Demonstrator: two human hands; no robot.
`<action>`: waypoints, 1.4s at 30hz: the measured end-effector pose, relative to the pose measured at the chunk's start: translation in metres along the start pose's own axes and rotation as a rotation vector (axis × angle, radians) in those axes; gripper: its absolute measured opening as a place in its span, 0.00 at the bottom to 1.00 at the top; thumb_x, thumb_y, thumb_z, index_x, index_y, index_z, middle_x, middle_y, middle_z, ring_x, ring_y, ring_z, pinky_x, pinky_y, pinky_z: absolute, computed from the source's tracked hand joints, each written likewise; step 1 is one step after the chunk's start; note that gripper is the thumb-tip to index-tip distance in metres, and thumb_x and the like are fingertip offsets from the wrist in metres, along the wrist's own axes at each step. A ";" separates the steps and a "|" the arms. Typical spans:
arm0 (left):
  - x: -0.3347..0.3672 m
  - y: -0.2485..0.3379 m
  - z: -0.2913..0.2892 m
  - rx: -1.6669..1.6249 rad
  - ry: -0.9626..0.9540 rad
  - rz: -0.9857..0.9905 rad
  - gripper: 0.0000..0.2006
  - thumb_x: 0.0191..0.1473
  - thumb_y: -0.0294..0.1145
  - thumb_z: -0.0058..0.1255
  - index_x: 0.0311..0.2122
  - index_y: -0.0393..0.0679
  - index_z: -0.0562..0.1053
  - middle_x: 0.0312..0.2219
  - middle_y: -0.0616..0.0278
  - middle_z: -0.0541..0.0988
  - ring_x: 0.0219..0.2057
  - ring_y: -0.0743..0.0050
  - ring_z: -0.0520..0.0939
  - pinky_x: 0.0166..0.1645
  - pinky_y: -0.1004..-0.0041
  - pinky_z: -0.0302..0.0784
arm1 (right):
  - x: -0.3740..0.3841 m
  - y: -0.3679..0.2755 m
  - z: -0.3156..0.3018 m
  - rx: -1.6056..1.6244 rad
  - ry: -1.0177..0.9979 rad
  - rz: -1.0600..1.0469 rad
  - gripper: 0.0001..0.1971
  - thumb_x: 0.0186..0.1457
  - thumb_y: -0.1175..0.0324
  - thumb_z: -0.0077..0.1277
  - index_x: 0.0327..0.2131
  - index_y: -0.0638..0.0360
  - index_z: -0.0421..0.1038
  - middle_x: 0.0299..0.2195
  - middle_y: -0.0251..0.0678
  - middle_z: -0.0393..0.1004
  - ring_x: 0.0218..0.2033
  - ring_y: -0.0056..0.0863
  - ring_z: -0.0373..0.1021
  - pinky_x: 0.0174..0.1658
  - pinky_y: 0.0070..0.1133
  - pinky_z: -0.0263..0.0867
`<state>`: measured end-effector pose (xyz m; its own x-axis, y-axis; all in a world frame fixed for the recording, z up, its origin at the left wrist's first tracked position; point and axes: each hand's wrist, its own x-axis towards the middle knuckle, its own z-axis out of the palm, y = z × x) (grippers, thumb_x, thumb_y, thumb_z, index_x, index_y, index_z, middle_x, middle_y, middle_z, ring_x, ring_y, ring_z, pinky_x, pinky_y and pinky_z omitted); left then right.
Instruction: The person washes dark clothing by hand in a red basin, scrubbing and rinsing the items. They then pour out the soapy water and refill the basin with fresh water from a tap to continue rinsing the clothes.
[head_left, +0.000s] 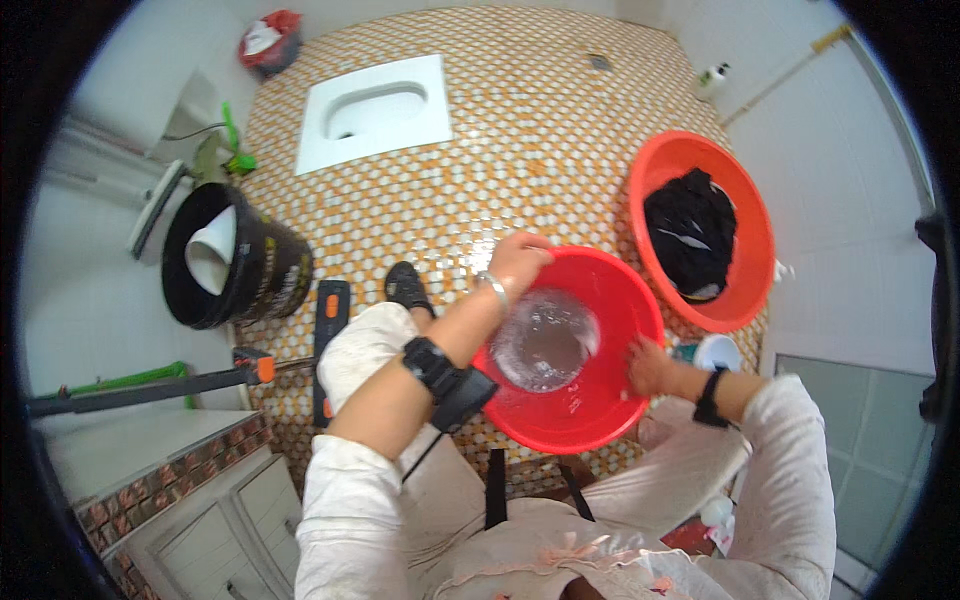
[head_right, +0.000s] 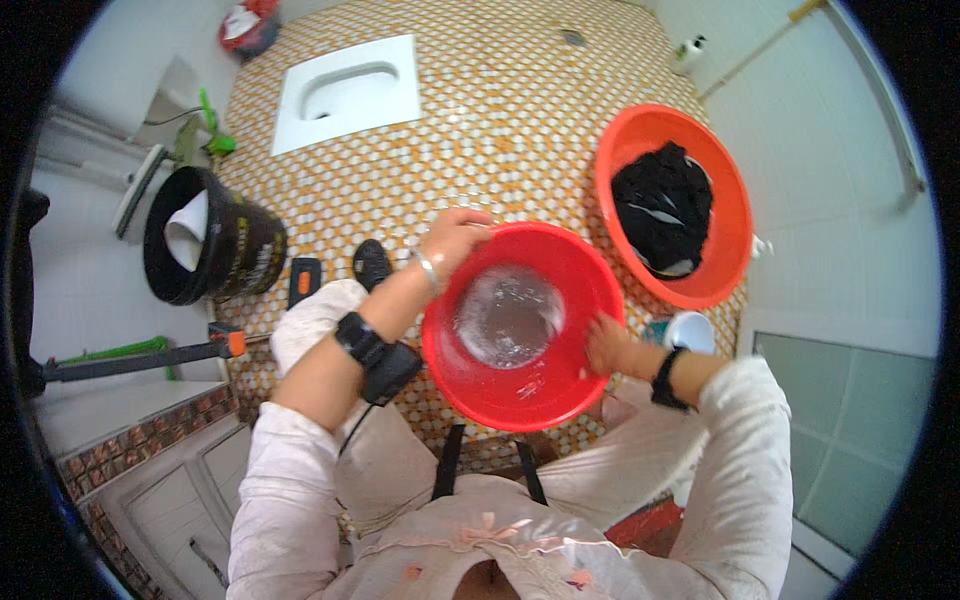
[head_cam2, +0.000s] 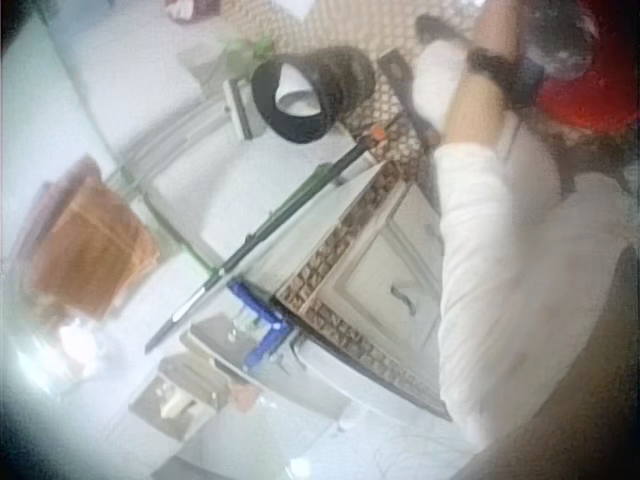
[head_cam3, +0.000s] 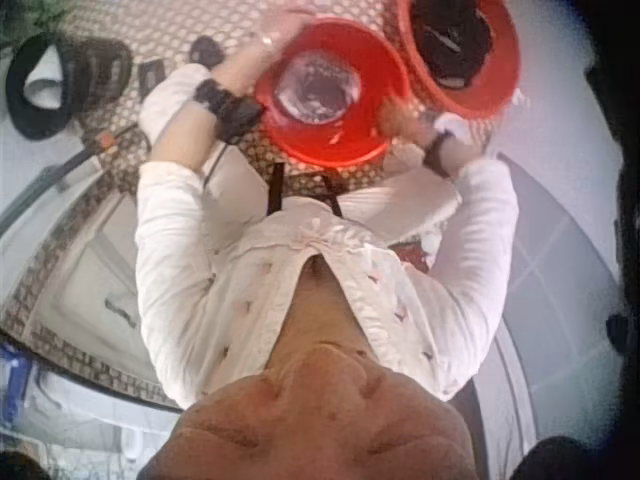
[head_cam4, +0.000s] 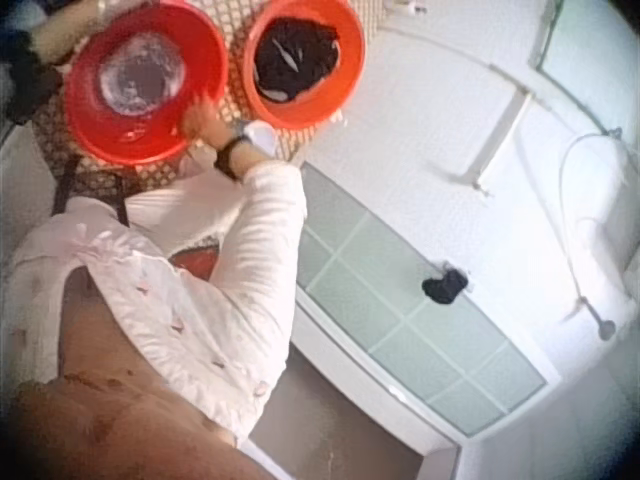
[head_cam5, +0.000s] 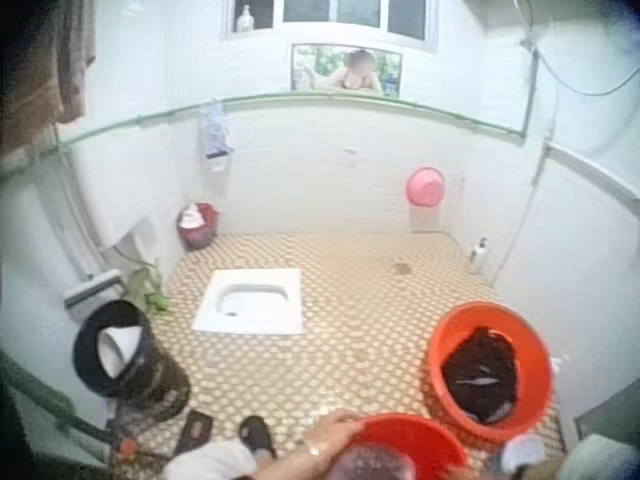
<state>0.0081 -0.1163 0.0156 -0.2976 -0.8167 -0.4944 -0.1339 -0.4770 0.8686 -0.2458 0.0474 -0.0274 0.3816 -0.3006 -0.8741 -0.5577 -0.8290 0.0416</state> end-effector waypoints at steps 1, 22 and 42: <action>0.004 -0.006 0.003 0.013 -0.008 0.011 0.12 0.43 0.25 0.51 0.37 0.38 0.73 0.29 0.60 0.76 0.29 0.76 0.76 0.34 0.77 0.71 | -0.005 -0.019 0.004 0.097 -0.036 -0.042 0.31 0.54 0.39 0.28 0.41 0.53 0.72 0.43 0.37 0.71 0.50 0.34 0.61 0.55 0.36 0.48; 0.017 -0.025 0.004 0.030 -0.151 0.048 0.11 0.46 0.26 0.49 0.38 0.40 0.73 0.30 0.62 0.77 0.32 0.77 0.76 0.38 0.78 0.71 | -0.006 -0.059 -0.001 0.343 0.385 -0.244 0.15 0.33 0.66 0.51 0.31 0.56 0.70 0.26 0.43 0.73 0.33 0.40 0.72 0.33 0.33 0.69; 0.017 0.006 -0.006 0.519 0.340 0.453 0.10 0.37 0.31 0.50 0.30 0.47 0.74 0.29 0.57 0.77 0.35 0.58 0.76 0.43 0.63 0.70 | 0.034 0.097 -0.177 0.489 0.683 0.324 0.09 0.35 0.72 0.49 0.25 0.58 0.72 0.23 0.46 0.72 0.29 0.46 0.70 0.32 0.38 0.66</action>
<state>0.0080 -0.1351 0.0122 -0.1335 -0.9910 0.0038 -0.5195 0.0732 0.8513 -0.1566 -0.1266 0.0325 0.4188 -0.8291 -0.3704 -0.9061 -0.4081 -0.1111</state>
